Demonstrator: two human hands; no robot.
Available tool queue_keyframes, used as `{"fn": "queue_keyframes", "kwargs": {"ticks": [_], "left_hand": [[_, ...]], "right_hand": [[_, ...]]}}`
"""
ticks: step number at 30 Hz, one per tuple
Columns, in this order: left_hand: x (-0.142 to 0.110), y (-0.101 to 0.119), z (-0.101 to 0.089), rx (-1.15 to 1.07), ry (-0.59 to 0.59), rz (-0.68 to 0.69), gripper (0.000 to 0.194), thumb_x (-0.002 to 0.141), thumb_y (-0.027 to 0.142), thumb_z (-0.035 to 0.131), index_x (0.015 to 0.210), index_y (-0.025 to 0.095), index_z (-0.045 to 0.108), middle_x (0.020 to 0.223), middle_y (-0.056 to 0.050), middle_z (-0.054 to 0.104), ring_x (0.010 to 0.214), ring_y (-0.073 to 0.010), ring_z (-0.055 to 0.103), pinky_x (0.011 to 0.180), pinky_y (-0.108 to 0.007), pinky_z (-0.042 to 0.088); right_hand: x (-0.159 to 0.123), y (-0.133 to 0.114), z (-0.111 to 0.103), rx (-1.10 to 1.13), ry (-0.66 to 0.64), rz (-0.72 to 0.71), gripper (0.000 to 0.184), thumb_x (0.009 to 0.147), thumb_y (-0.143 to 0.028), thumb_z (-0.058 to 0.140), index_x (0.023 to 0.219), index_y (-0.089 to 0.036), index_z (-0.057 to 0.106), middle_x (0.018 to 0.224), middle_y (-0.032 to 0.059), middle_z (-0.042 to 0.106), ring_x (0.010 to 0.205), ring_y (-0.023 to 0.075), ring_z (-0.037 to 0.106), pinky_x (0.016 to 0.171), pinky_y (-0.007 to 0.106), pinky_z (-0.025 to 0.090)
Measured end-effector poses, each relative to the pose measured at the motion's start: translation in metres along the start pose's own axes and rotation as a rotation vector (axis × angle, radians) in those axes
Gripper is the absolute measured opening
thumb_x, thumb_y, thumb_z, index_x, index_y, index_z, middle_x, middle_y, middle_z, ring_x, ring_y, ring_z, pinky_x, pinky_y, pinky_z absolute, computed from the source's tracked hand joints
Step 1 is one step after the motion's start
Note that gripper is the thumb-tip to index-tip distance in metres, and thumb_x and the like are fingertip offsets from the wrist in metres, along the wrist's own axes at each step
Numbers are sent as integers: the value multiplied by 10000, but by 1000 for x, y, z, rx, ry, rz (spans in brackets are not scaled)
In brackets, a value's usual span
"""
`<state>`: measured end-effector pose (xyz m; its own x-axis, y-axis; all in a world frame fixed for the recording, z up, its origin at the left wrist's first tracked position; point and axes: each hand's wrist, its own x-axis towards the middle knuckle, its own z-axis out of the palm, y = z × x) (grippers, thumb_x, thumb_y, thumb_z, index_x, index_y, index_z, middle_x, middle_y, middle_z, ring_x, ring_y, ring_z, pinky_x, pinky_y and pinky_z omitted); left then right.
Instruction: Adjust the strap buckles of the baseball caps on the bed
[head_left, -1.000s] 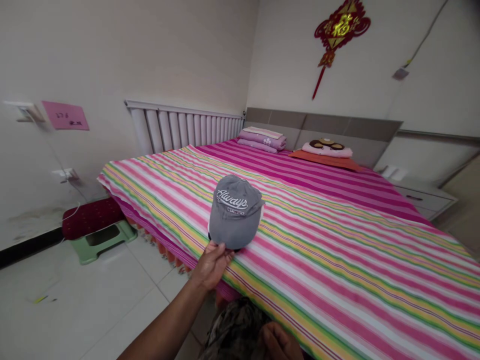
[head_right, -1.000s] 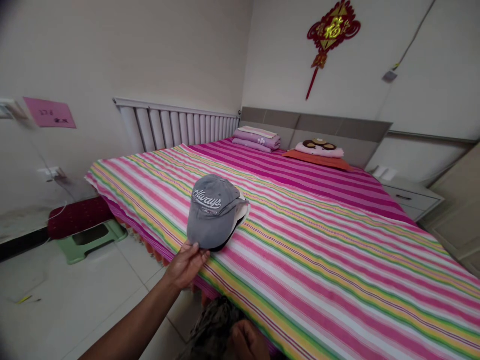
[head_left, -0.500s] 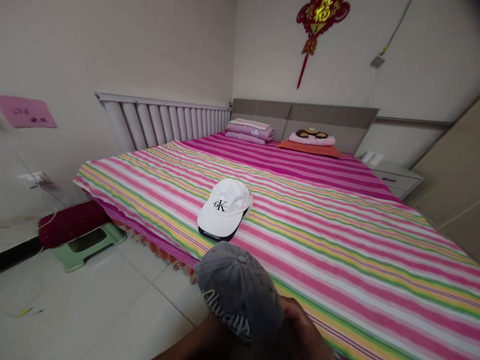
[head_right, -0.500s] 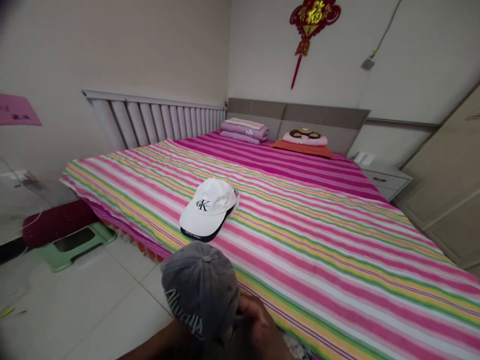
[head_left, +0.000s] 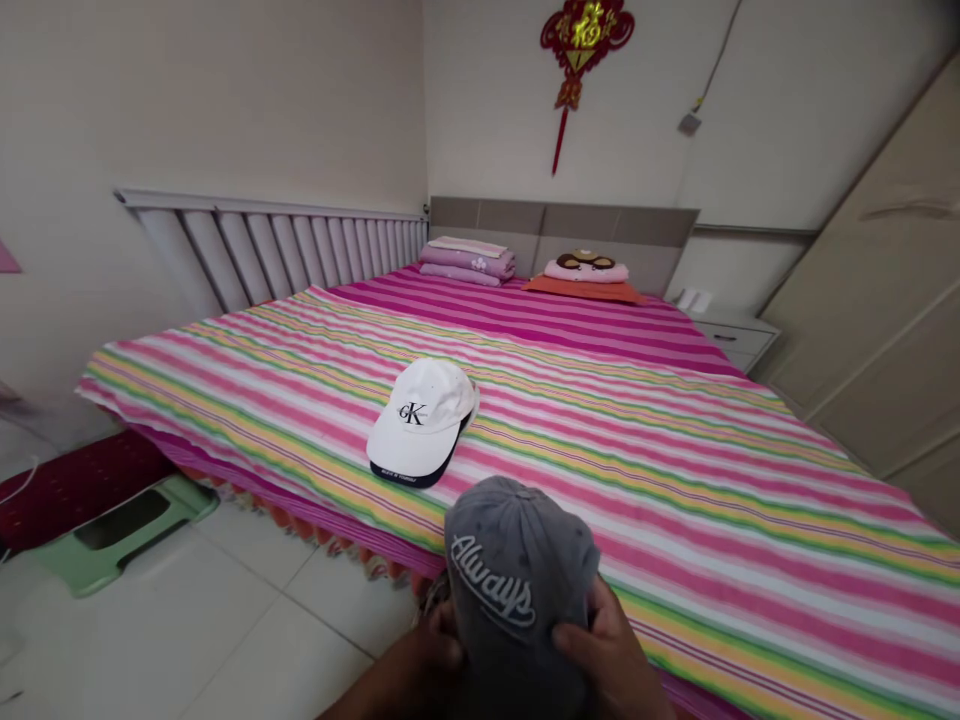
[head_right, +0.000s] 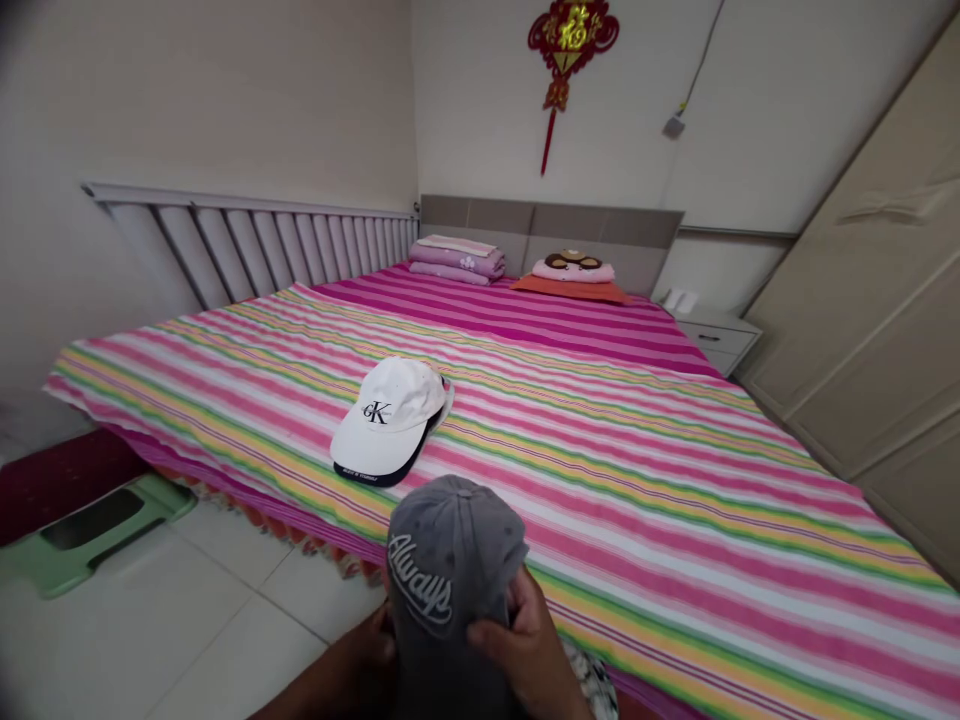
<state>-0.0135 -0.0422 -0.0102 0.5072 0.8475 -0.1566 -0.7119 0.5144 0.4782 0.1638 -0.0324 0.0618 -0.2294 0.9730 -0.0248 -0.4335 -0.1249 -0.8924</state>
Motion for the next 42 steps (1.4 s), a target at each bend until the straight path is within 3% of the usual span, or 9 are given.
{"fn": "queue_keyframes", "kwargs": {"ticks": [3, 6, 12, 21, 26, 29, 34, 38, 42], "left_hand": [[9, 17, 2, -27, -54, -9, 297, 575, 255, 710, 853, 166, 653, 807, -77, 689, 890, -285, 618, 807, -398, 460], [25, 32, 6, -52, -8, 10, 263, 598, 301, 699, 813, 160, 647, 763, -63, 688, 888, -270, 618, 824, -387, 455], [46, 42, 19, -72, 99, 88, 206, 608, 158, 631, 813, 162, 621, 698, -36, 676, 905, -247, 615, 888, -398, 421], [47, 60, 23, -54, 183, 118, 252, 471, 120, 534, 714, 163, 586, 721, -69, 677, 1067, -303, 531, 958, -469, 354], [51, 75, 32, -98, 271, 166, 154, 577, 228, 565, 713, 162, 601, 698, -71, 682, 1051, -278, 548, 957, -422, 368], [53, 79, 36, -113, 273, 134, 227, 685, 331, 522, 776, 146, 617, 756, -97, 687, 1066, -270, 540, 940, -414, 382], [56, 87, 35, -109, 312, 38, 180, 710, 238, 498, 795, 136, 619, 746, -101, 685, 1001, -266, 581, 911, -419, 398], [56, 91, 38, -35, 272, 44, 282, 708, 291, 533, 918, 122, 618, 769, -106, 680, 932, -293, 606, 860, -444, 424], [55, 89, 51, 59, 154, 2, 377, 765, 401, 519, 1026, 142, 598, 818, -101, 675, 800, -261, 636, 769, -412, 466]], "right_hand": [[0, -6, 4, 116, 9, -5, 671, 553, -282, 754, 1166, -229, 485, 1035, 87, 658, 986, 269, 588, 804, 368, 458], [1, -11, 3, 168, -45, 31, 652, 553, -263, 738, 1158, -228, 498, 1010, 86, 670, 962, 273, 604, 796, 382, 464], [1, -14, -11, 267, -22, 109, 450, 517, -244, 726, 953, -195, 628, 930, 97, 699, 898, 290, 632, 800, 413, 462], [0, -9, -20, 267, 41, 77, 412, 567, -270, 756, 956, -207, 636, 920, 75, 708, 896, 270, 636, 789, 411, 469], [-1, -8, -26, 239, 120, 76, 338, 615, -282, 734, 931, -193, 652, 885, 73, 716, 885, 269, 638, 780, 413, 474], [-4, -8, -27, 254, 164, 59, 290, 638, -277, 716, 914, -206, 664, 872, 61, 719, 859, 264, 645, 774, 411, 478], [-14, -10, -30, 255, 140, 53, 313, 522, -206, 771, 823, -206, 685, 828, 54, 723, 790, 275, 657, 737, 407, 491], [-21, -16, -27, 209, 47, 100, 402, 503, -265, 791, 879, -198, 665, 827, 63, 719, 751, 261, 660, 701, 378, 495], [-18, -15, -21, 174, 96, 136, 265, 636, -319, 720, 858, -190, 655, 826, 55, 715, 716, 221, 657, 687, 348, 495]]}}
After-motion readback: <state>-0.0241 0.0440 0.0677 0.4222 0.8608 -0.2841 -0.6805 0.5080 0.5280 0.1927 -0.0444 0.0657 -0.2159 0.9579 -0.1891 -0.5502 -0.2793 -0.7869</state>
